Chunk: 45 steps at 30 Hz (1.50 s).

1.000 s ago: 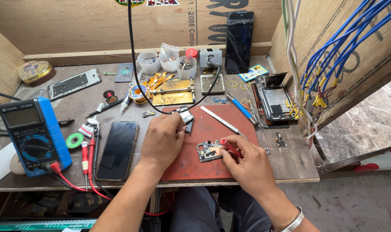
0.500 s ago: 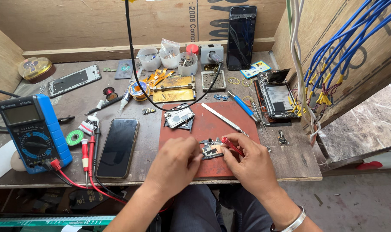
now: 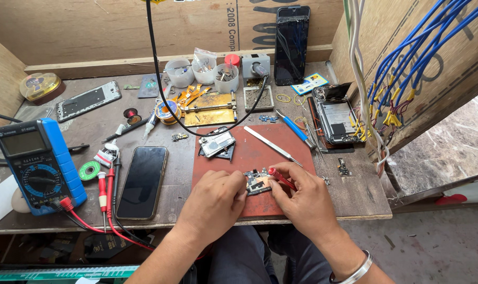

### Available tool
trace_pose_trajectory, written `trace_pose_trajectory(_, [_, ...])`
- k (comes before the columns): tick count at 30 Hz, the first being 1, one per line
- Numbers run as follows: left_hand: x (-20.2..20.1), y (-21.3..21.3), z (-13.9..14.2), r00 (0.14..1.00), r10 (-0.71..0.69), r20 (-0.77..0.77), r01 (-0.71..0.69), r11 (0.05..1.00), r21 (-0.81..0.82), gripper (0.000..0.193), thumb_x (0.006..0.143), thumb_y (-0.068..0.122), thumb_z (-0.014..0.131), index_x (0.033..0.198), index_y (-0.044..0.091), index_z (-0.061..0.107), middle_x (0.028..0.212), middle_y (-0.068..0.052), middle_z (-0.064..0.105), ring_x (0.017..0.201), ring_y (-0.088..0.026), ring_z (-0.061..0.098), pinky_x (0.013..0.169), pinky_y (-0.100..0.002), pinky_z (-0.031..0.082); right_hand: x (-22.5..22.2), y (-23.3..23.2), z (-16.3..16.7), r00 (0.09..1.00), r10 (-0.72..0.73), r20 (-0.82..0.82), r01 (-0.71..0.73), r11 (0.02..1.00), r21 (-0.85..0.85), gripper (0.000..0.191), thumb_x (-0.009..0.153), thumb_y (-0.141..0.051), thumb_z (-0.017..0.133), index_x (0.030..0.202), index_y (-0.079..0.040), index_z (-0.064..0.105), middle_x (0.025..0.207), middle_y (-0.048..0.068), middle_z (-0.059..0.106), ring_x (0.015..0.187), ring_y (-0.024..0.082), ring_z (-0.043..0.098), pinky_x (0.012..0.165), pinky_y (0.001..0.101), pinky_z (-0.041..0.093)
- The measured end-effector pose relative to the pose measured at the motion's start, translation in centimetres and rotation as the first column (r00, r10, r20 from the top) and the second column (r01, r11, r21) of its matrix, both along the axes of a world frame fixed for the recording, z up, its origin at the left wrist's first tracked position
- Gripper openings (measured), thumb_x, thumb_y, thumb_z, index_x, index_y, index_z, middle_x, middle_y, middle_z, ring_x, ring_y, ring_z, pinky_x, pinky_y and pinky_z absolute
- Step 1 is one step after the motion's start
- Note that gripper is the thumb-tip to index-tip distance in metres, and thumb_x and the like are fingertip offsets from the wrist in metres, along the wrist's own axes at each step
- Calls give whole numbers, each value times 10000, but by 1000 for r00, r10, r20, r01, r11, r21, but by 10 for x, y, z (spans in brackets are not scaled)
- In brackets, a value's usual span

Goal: The person disassembles a smartphone at a repair bench, prying off the back cover and lifting out the internal board. They use a screwdriver and tweezers to work on the phone motherboard, briefly plug a power adapter into a wall socket, and continue manipulating components on the board with tweezers.

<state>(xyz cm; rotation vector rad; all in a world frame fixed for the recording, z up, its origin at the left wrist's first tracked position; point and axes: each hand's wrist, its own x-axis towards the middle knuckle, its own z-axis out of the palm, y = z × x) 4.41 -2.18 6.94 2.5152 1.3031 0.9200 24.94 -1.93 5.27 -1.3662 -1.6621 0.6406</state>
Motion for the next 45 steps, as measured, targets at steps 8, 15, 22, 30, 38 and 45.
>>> trace_pose_trajectory(8, [4, 7, -6, 999, -17, -36, 19, 998, 59, 161, 837, 48, 665, 875, 61, 509, 754, -97, 611, 801, -307, 635, 774, -438, 488, 0, 0, 0, 1000, -11, 22, 10, 1000, 17, 228, 848, -160, 765, 1038, -44, 716, 836, 88, 776, 681, 134, 750, 580, 291, 570])
trace_pose_trajectory(15, [0, 9, -18, 980, 64, 188, -62, 998, -16, 263, 771, 66, 757, 864, 69, 511, 777, -91, 638, 764, -330, 636, 717, -443, 517, 0, 0, 0, 1000, -8, 21, 7, 1000, 12, 230, 841, -152, 764, 1036, -40, 712, 819, 93, 772, 673, 140, 749, 582, 293, 571])
trace_pose_trajectory(22, [-16, 31, -17, 925, 180, 334, -216, 974, 71, 301, 814, 47, 741, 922, 52, 460, 807, -73, 672, 784, -299, 700, 705, -455, 551, 0, 0, 0, 1000, -2, 13, 2, 1000, 21, 216, 854, -159, 759, 1027, -40, 711, 839, 89, 776, 684, 137, 751, 579, 294, 569])
trace_pose_trajectory(30, [-31, 68, -18, 974, 199, 105, -215, 961, 174, 290, 785, 36, 745, 923, 46, 490, 768, -95, 629, 776, -336, 650, 758, -484, 492, -1, 0, 2, 999, -31, 34, 32, 999, -39, 228, 843, -162, 765, 1031, -44, 716, 821, 99, 771, 669, 157, 748, 580, 301, 566])
trace_pose_trajectory(38, [-24, 42, -12, 963, 227, 149, -245, 962, 123, 250, 833, 70, 743, 958, 53, 528, 846, -88, 649, 853, -320, 647, 813, -467, 476, 2, 0, -4, 999, -44, -7, 44, 998, -43, 200, 868, -160, 763, 1027, -44, 729, 764, 98, 750, 657, 136, 686, 572, 282, 536])
trace_pose_trajectory(45, [1, -4, -11, 968, 86, 234, -83, 996, -21, 532, 758, 133, 809, 1217, 61, 551, 1073, -113, 682, 1038, -322, 643, 935, -436, 494, 20, -4, -14, 969, 71, -239, -12, 971, 238, 219, 1097, -154, 531, 1101, -26, 709, 952, 36, 757, 840, 55, 661, 729, 212, 502])
